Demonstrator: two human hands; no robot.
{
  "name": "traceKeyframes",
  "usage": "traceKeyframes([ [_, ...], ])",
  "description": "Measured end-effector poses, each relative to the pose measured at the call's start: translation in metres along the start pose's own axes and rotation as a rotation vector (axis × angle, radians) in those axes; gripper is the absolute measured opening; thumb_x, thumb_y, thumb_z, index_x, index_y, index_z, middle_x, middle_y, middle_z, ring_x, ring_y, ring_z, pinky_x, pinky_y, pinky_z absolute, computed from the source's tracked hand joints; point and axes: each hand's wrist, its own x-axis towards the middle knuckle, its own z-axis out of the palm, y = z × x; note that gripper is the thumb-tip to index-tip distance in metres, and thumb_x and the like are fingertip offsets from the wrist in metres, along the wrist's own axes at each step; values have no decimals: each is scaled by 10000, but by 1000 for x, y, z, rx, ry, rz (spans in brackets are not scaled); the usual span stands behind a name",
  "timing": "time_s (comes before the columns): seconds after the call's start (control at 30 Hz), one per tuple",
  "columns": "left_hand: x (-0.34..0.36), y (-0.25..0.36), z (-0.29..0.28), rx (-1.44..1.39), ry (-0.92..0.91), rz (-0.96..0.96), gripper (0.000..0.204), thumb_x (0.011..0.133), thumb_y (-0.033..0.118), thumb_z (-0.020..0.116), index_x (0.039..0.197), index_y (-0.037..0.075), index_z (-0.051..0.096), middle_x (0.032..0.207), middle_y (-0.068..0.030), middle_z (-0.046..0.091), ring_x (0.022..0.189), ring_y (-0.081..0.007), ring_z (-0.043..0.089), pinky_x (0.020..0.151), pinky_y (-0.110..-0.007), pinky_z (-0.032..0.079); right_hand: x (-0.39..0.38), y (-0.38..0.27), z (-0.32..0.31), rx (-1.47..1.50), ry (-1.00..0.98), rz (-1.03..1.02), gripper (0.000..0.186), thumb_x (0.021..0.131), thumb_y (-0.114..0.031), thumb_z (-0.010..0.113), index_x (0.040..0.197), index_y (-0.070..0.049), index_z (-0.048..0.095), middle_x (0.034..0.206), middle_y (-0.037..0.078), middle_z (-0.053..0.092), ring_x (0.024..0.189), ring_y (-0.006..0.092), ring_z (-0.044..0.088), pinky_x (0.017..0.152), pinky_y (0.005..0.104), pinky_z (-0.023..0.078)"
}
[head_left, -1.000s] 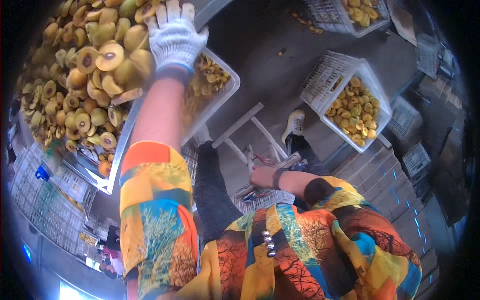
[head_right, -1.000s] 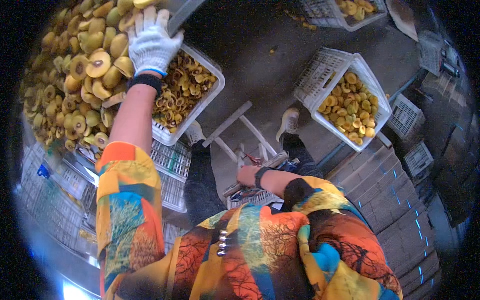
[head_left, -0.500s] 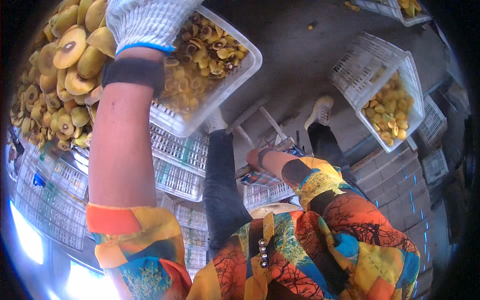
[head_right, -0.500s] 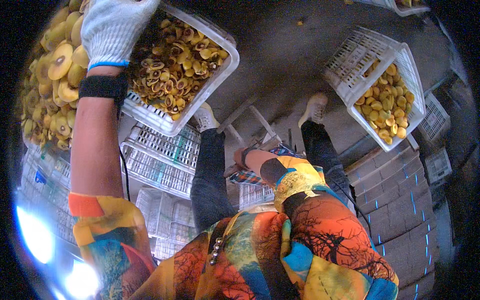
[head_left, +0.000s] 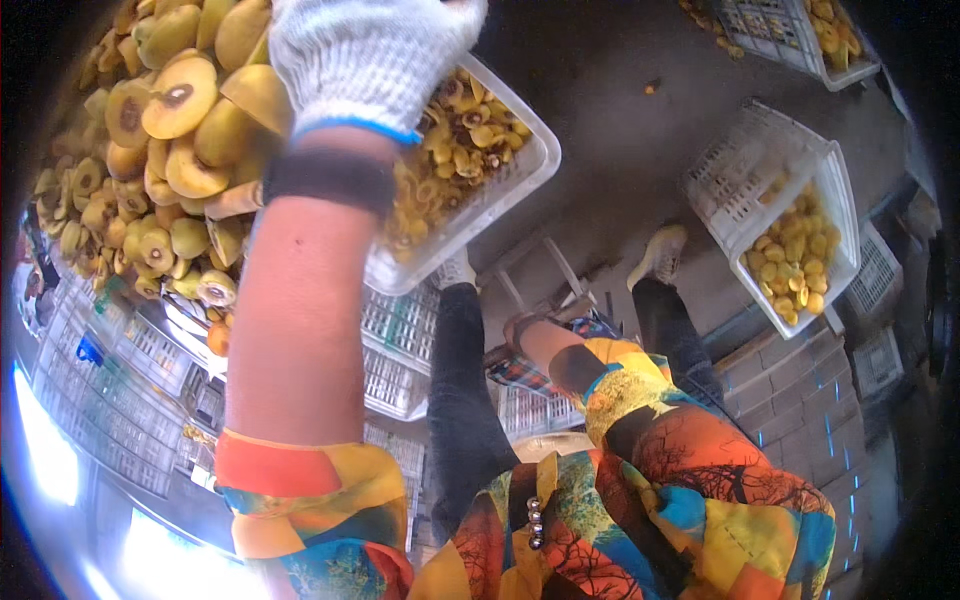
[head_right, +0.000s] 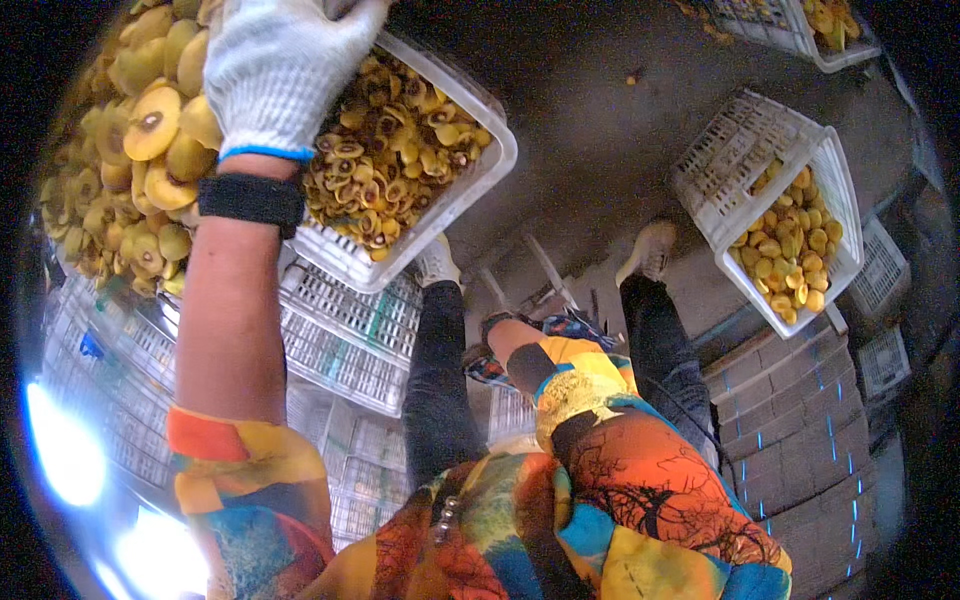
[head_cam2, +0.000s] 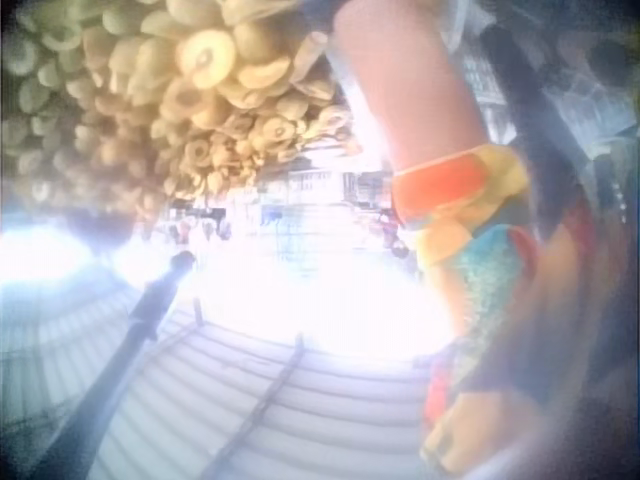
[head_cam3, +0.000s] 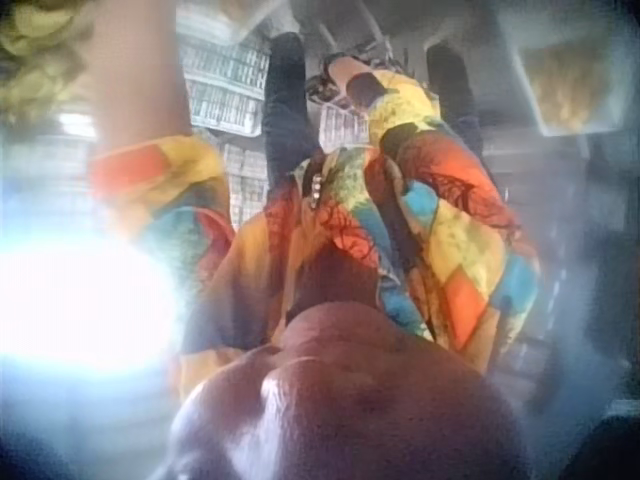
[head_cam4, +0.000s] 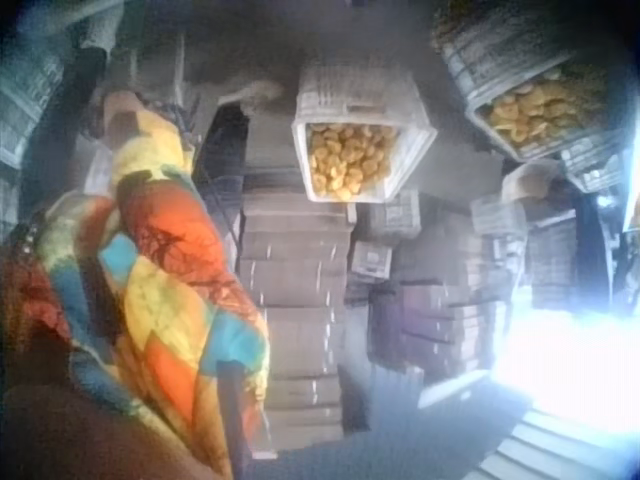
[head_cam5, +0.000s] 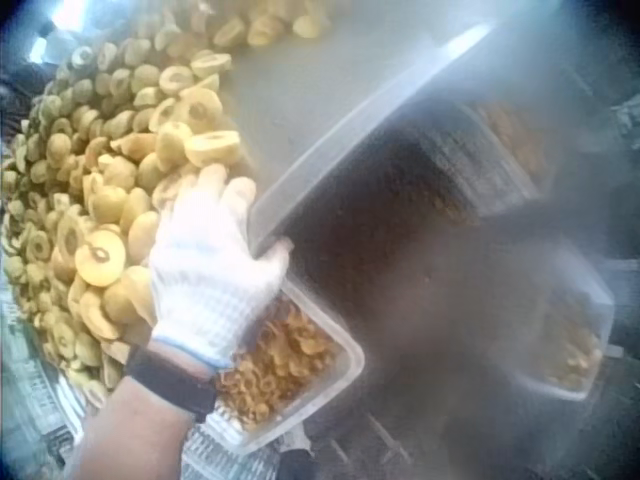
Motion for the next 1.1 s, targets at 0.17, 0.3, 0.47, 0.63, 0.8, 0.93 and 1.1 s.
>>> traceKeyframes([
  [0.17,4,-5,-6,-23,-57,-14,425,592,222,716,942,49,549,1022,-160,512,1014,-337,474,908,-410,378,-4,1,3,-25,18,7,236,713,-173,612,902,-39,656,912,157,643,852,303,628,727,393,512],
  [0.3,12,-1,-13,-64,-125,-53,362,595,224,703,876,68,537,953,-145,497,966,-327,480,866,-420,386,-6,-1,-1,-48,29,13,240,714,-174,617,909,-39,651,918,156,641,851,303,626,722,390,513],
  [0.47,6,-13,4,28,-127,-32,491,645,394,682,1045,142,551,1129,-96,518,1087,-302,465,912,-458,368,-11,-8,-23,-108,66,17,244,715,-175,624,917,-39,644,927,155,638,850,304,623,715,386,514],
  [0.63,16,-10,-1,-4,-211,-72,525,640,389,687,1074,141,529,1204,-123,486,1157,-321,420,968,-482,325,-37,-25,-55,-144,729,-410,182,745,-180,583,846,-29,581,827,128,611,776,302,616,653,382,514],
  [0.8,3,-16,-23,-25,-415,-223,591,688,375,668,1198,135,488,1350,-125,385,1242,-326,356,1027,-471,274,-254,-56,-205,-459,1643,-290,290,711,-140,533,964,-3,500,990,148,513,939,278,522,817,356,438],
  [0.93,12,-10,-20,-66,-396,-224,656,627,350,687,1195,96,478,1333,-146,395,1252,-341,335,1051,-474,229,-349,-23,-307,-606,2014,125,239,745,-146,607,925,-7,533,1006,142,520,969,294,510,865,363,427],
  [1.1,23,-2,-34,-89,-446,-184,685,601,334,698,1189,64,473,1356,-160,349,1280,-332,277,1077,-466,165,-356,40,-369,-422,1679,484,287,846,-280,480,754,-45,617,832,110,562,895,262,516,817,369,399],
])
